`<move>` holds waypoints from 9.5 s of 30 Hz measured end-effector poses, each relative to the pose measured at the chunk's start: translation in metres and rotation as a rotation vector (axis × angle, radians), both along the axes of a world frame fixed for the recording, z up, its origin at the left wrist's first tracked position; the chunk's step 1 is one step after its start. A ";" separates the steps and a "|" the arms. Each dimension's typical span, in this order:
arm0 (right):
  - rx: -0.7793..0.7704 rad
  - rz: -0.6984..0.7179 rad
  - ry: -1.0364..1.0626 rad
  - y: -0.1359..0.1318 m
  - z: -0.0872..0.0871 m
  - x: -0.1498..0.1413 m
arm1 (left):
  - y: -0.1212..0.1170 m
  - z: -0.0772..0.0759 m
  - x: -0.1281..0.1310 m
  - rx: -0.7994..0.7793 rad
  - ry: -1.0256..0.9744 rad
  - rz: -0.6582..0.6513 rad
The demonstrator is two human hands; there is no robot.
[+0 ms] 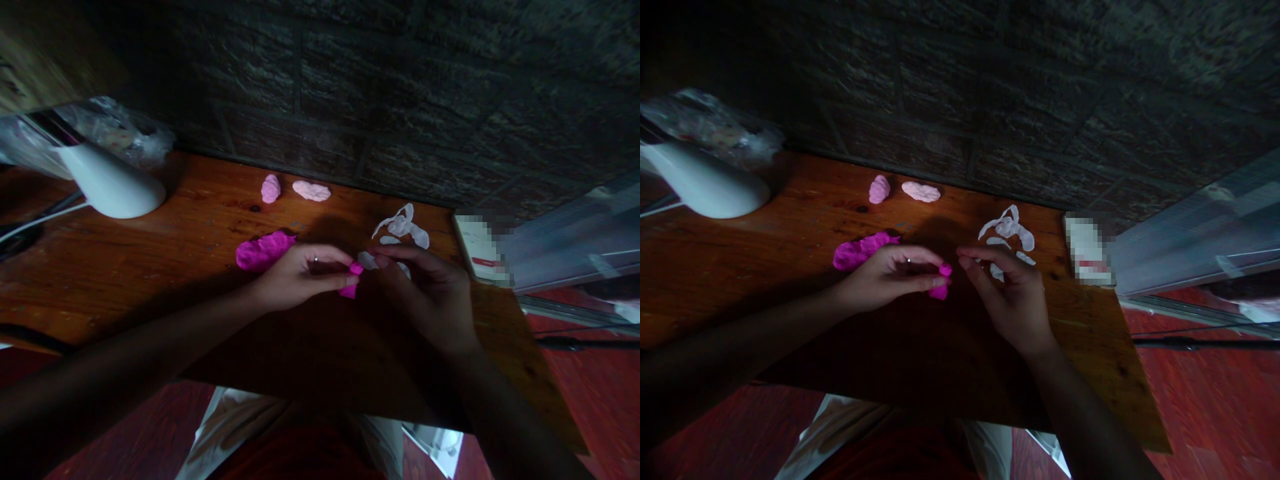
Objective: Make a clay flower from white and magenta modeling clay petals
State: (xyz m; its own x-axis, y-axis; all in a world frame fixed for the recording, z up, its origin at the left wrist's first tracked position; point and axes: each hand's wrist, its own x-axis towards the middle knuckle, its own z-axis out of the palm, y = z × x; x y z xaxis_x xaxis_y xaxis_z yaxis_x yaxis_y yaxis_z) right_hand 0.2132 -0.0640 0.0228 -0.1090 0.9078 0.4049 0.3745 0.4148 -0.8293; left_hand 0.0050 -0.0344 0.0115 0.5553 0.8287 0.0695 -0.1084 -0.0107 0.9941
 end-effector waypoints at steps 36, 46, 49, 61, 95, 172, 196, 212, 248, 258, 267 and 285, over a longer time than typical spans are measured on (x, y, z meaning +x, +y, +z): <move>0.253 0.210 -0.334 0.004 0.005 0.002 | 0.002 -0.004 -0.002 -0.076 0.035 -0.032; 0.212 0.151 -0.273 0.002 0.007 0.006 | 0.002 -0.001 0.000 -0.047 0.021 0.030; 0.093 0.091 -0.185 0.003 0.005 0.008 | 0.001 0.002 -0.001 -0.024 0.058 0.082; -0.631 0.157 0.676 0.003 -0.006 -0.016 | 0.002 -0.003 -0.001 -0.050 -0.029 0.135; -0.101 0.136 -0.032 -0.001 0.000 -0.004 | 0.000 -0.003 -0.001 0.279 0.191 0.121; -0.303 0.215 0.251 0.002 0.000 -0.007 | -0.006 -0.003 0.003 -0.065 0.012 0.061; -0.510 0.167 0.422 0.009 -0.004 -0.007 | 0.000 -0.003 0.001 0.038 0.054 0.137; -0.521 0.183 0.428 0.007 -0.003 -0.008 | 0.000 -0.004 0.002 0.039 0.071 0.152; -0.480 0.102 0.347 0.003 -0.002 -0.013 | -0.001 -0.005 0.002 0.035 0.105 0.142; -0.474 0.105 0.336 0.002 0.000 -0.013 | -0.001 -0.004 0.003 0.059 0.083 0.134; -0.468 0.106 0.340 0.002 -0.001 -0.014 | -0.002 -0.003 0.003 0.046 0.081 0.138; -0.532 0.123 0.414 0.003 -0.001 -0.012 | -0.003 -0.001 0.003 0.043 0.064 0.127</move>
